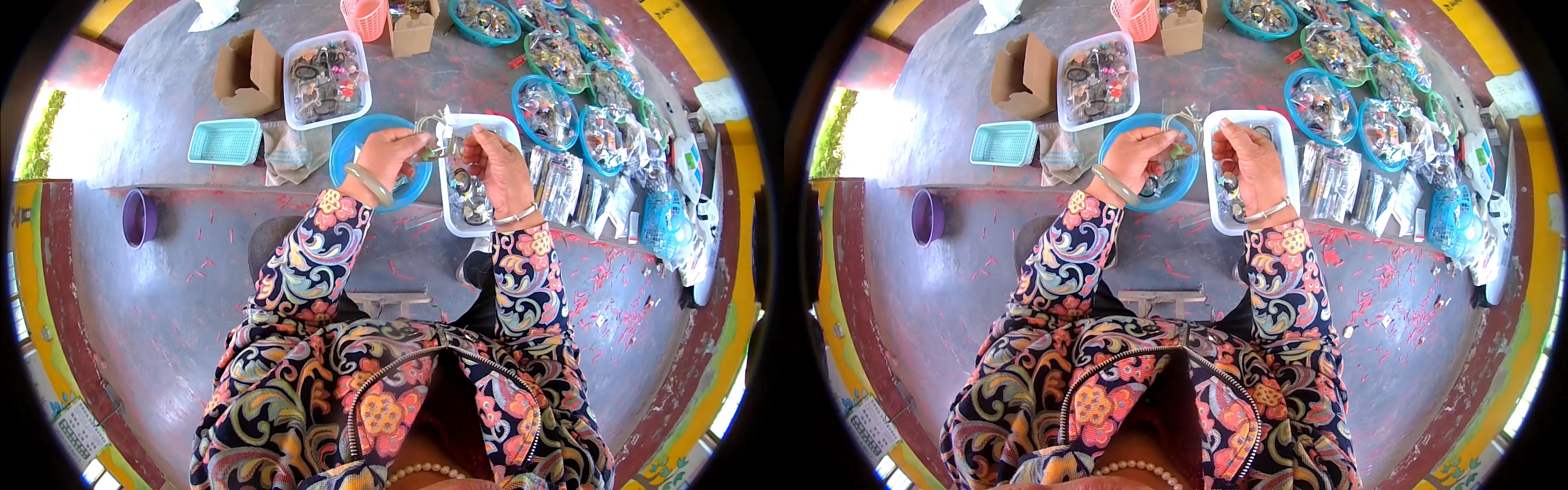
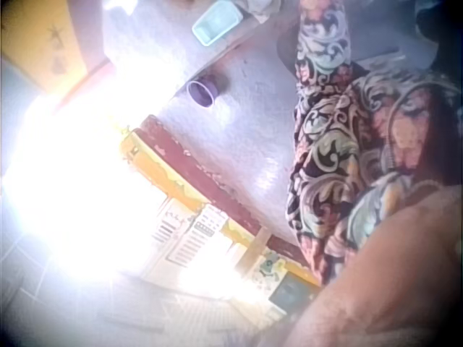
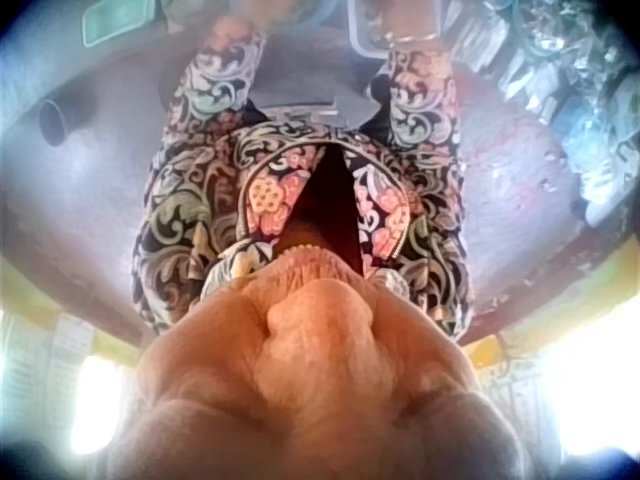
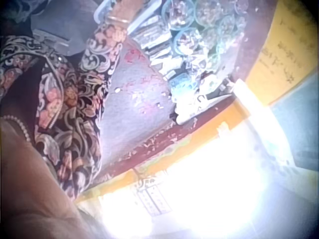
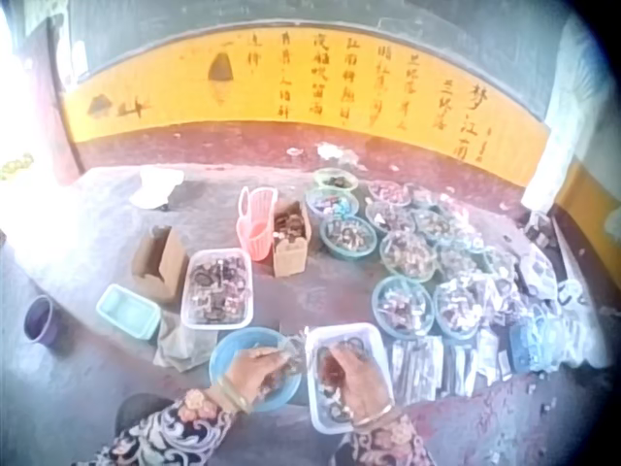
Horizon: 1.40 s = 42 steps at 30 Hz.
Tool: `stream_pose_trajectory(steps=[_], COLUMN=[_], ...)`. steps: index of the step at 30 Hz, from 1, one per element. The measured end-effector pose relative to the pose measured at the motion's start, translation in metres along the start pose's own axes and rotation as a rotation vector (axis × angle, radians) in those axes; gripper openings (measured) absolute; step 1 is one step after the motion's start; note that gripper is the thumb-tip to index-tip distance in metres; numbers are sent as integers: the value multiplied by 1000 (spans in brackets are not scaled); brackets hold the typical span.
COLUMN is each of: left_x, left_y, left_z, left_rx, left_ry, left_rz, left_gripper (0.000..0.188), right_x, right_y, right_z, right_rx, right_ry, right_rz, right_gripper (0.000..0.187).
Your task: The person repeatedly picks up small hair accessories from a blue bowl and places them into clear plastic bags. They manipulate the bags to fit the items and then place the packaged units into a white rectangular container.
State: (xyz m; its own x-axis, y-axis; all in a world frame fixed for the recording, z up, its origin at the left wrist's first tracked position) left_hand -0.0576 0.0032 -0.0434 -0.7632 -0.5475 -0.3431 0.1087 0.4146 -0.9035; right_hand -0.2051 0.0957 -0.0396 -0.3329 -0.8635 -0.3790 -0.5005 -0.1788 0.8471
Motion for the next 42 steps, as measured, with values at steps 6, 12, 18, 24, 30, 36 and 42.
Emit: stream_pose_trajectory(steps=[6, 12, 18, 24, 30, 36, 42], left_x=[4, 5, 6, -2, 1, -3, -4], left_y=[13, 16, 18, 1, -1, -5, -7], left_z=[-2, -3, 0, 8, 9, 15, 17], left_rx=[-324, -344, -345, -316, -298, -284, -266], left_ry=[69, 128, 113, -20, 12, 5, 12], left_rz=[79, 73, 104, 64, 7, -4, -21], left_gripper=[21, 20, 23, 24, 26, 26, 25], right_x=[4, 10, 12, 24, 38, 54, 48], right_y=[-8, -15, -14, 12, -21, -55, -83], right_z=[-17, -10, 2, 60, 96, 128, 132], right_rx=[-131, -67, -117, -245, -646, -1022, -1014], right_ry=[141, 134, 84, -122, -11, 32, 125], right_rz=[-14, 14, 25, 141, -37, -122, -413], right_gripper=[20, 11, 12, 13, 15, 8, 8])
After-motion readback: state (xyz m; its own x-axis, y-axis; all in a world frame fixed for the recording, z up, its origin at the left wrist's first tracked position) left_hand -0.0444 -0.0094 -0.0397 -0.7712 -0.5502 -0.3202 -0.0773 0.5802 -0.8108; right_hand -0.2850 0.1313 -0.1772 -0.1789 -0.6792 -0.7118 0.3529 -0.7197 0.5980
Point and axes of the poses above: each hand's wrist, its own x-axis towards the middle knuckle, its own z-axis out of the back of the hand, y = z × x, the point moved 6 cm from there along x, towards the middle knuckle, and after that the axes turned 6 degrees about y, right-handed, at the moved point
